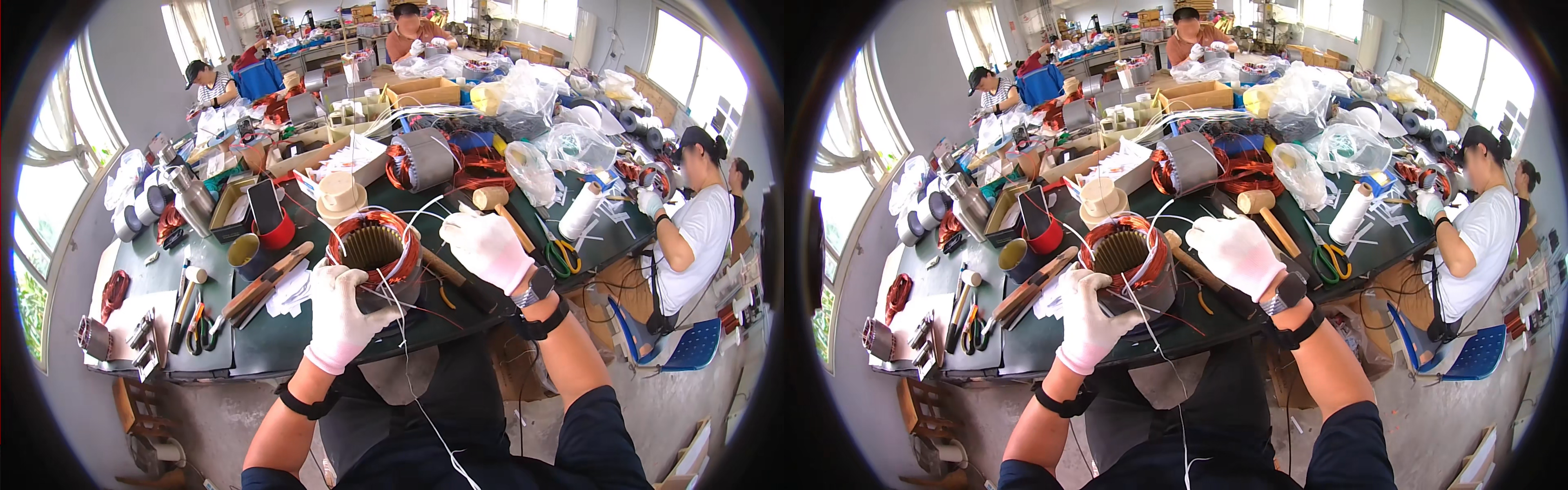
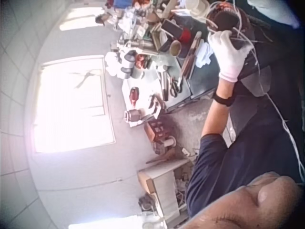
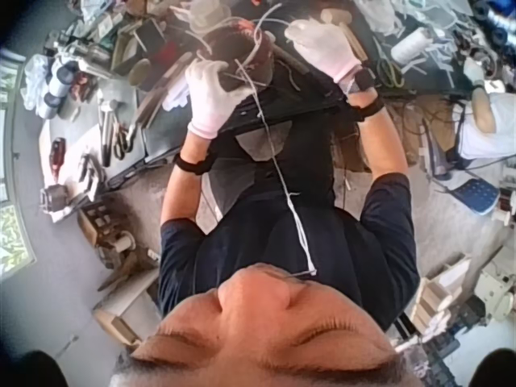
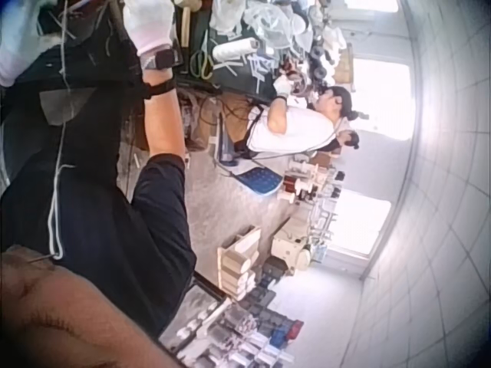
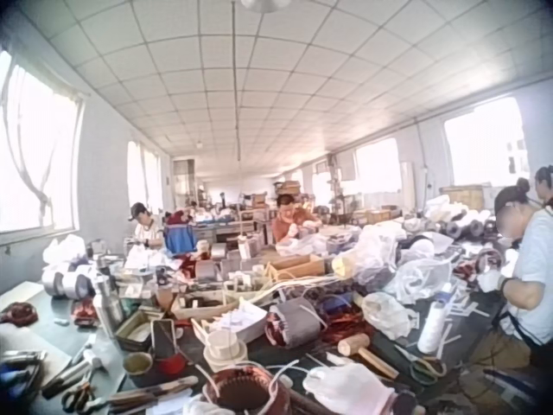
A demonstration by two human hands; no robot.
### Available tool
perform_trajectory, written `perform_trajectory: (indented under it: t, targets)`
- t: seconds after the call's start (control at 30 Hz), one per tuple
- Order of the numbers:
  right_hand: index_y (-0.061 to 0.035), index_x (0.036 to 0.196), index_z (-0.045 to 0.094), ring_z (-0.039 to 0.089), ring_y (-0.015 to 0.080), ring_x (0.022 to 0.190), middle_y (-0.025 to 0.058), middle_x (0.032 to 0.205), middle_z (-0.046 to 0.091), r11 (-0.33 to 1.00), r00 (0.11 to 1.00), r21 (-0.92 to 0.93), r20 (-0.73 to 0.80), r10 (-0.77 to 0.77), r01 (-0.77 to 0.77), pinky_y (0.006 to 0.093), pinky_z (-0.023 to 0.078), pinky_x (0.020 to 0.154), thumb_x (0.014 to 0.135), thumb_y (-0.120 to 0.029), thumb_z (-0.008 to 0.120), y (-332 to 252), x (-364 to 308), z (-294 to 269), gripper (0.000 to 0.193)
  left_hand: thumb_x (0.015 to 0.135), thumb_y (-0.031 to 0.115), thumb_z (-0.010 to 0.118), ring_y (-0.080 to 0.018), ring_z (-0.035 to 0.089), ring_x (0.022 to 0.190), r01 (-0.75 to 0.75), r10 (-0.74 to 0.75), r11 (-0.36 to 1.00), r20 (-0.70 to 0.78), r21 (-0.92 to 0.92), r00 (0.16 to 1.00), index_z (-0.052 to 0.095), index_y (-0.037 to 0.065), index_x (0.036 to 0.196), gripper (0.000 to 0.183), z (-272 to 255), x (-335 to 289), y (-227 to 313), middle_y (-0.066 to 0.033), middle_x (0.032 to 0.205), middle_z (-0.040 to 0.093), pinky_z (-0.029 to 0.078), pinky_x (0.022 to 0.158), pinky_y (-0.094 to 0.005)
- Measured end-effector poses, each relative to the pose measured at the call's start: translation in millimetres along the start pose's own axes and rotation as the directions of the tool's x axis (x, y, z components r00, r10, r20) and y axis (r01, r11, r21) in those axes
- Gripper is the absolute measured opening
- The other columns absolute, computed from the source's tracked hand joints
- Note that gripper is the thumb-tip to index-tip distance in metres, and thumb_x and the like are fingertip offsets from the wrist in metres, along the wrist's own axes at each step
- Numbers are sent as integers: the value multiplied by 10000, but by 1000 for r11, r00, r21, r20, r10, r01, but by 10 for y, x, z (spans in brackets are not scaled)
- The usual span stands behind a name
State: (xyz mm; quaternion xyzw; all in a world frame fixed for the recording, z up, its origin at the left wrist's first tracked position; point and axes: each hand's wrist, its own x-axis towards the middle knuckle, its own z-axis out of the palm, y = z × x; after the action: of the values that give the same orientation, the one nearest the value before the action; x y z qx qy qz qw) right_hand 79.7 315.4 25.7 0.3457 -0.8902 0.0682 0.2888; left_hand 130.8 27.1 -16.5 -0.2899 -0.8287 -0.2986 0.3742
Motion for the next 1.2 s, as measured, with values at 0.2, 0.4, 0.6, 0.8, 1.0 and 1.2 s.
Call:
perform_trajectory:
  t: [0.2, 0.4, 0.6, 0.8, 1.0, 1.2]
  targets:
    - [-125, 955, 654, 697, 225, 826, 52, 894, 634, 996, 997, -67, -32, -67, 65, 377, 554, 735, 870, -138, 648, -185, 47, 49, 87, 509, 316, 1015, -360, 545, 1050, 12, -10, 999, 41, -43, 999, 568, 38, 1157, 835, -81, 13, 20, -148, 1067, 558, 447, 988, -491]
    - [-137, 932, 630, 697, 208, 793, 38, 891, 632, 991, 990, 32, -64, -125, 128, 354, 541, 675, 866, -141, 650, -483, 77, -84, 69, 563, 279, 993, -369, 560, 1082, 42, -36, 997, 100, -61, 994, 593, 28, 1168, 768, -204, 72, 85, -153, 1096, 586, 446, 1018, -496]
    - [-113, 951, 657, 697, 211, 807, 48, 921, 625, 972, 986, 177, -99, -138, 154, 352, 547, 686, 876, -144, 647, -724, 174, -29, 82, 642, 154, 942, -336, 613, 1042, 87, -75, 994, 143, -74, 987, 643, 35, 1099, 559, -337, 120, 128, -123, 1057, 642, 492, 935, -448]
    - [-96, 946, 668, 700, 228, 830, 57, 926, 628, 975, 992, 198, -97, -79, 97, 369, 554, 692, 875, -137, 669, -781, 181, 57, 81, 677, 76, 885, -330, 633, 974, 46, -41, 997, 91, -53, 995, 708, 58, 916, 298, -275, 123, 86, -95, 976, 652, 514, 885, -431]
    - [-74, 982, 682, 690, 316, 885, 97, 978, 692, 883, 924, 445, -254, 285, -149, 416, 572, 771, 838, -114, 804, -654, 67, 127, 192, 701, 25, 831, -319, 625, 944, 22, -19, 998, 48, -53, 999, 708, 62, 849, 196, -221, 118, 71, -80, 905, 640, 512, 859, -433]
    - [-68, 1035, 706, 687, 315, 962, 105, 998, 712, 670, 891, 702, -115, 439, -239, 391, 558, 851, 840, -82, 812, -501, 88, 229, 223, 724, 19, 813, -323, 606, 923, 61, -58, 997, 65, -41, 996, 685, 65, 827, 171, -210, 143, 130, -82, 895, 625, 500, 848, -440]
